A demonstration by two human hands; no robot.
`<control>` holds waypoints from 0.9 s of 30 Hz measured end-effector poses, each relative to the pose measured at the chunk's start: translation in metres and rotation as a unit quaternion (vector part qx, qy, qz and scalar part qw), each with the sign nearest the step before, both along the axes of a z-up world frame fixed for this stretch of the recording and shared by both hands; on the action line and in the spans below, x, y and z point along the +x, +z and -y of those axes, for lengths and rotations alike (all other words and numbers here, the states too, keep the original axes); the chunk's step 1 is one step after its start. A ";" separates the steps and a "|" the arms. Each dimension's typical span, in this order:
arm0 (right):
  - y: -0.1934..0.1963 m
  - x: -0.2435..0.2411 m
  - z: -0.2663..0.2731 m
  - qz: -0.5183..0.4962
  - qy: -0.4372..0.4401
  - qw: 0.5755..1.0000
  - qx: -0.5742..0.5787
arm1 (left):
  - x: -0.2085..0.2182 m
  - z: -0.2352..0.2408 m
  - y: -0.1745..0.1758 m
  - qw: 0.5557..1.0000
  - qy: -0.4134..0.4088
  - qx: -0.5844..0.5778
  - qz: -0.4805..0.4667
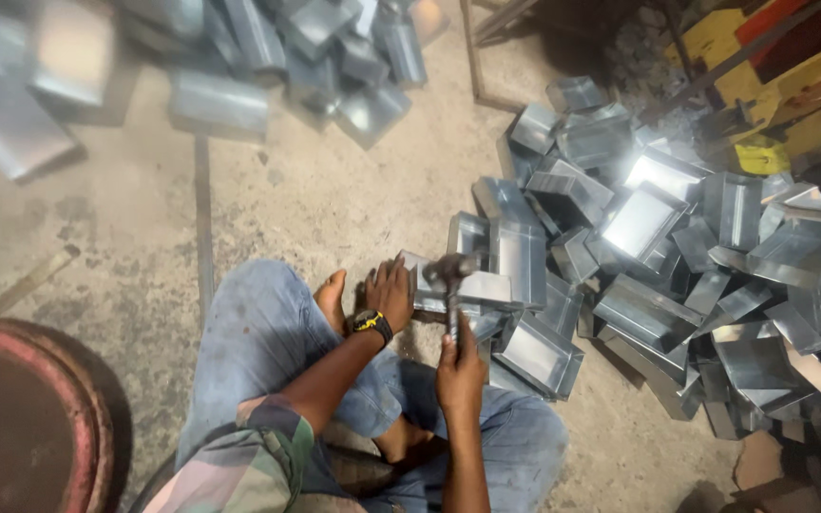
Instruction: The person uses a hammer to shape and flatten the edges of small metal boxes while sitting on the floor, handling one box at a time from a large pile.
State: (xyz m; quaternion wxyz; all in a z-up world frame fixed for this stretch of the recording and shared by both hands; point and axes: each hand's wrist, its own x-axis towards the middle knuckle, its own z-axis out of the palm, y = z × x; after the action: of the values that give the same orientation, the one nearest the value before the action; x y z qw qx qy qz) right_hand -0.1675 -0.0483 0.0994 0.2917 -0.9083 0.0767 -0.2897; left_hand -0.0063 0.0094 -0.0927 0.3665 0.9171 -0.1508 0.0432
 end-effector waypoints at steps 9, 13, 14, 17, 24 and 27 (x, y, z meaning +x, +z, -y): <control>0.081 -0.036 0.021 -0.011 -0.050 0.958 0.282 | 0.031 -0.016 0.120 0.984 -0.044 -0.024 0.171; 0.100 -0.044 0.026 0.027 -0.091 0.951 0.295 | 0.009 -0.011 0.175 0.965 -0.054 0.156 0.204; 0.098 -0.039 0.027 0.047 -0.088 0.945 0.312 | 0.009 -0.015 0.183 0.962 -0.054 0.159 0.217; 0.085 -0.024 0.025 0.090 -0.053 0.989 0.103 | 0.008 -0.017 0.197 0.956 -0.052 0.162 0.240; 0.029 -0.050 0.056 -0.134 -0.172 0.950 0.222 | 0.019 -0.039 0.159 0.977 -0.050 -0.101 0.183; 0.006 -0.062 0.071 -0.107 -0.178 0.937 0.280 | 0.021 -0.051 0.123 0.971 0.072 -0.224 0.035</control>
State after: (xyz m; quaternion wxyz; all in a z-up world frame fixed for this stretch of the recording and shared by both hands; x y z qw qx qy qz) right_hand -0.2294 -0.1191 0.1052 0.4684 -0.7869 0.3457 -0.2047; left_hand 0.0149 0.0604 0.0301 0.5531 0.8180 -0.0839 0.1339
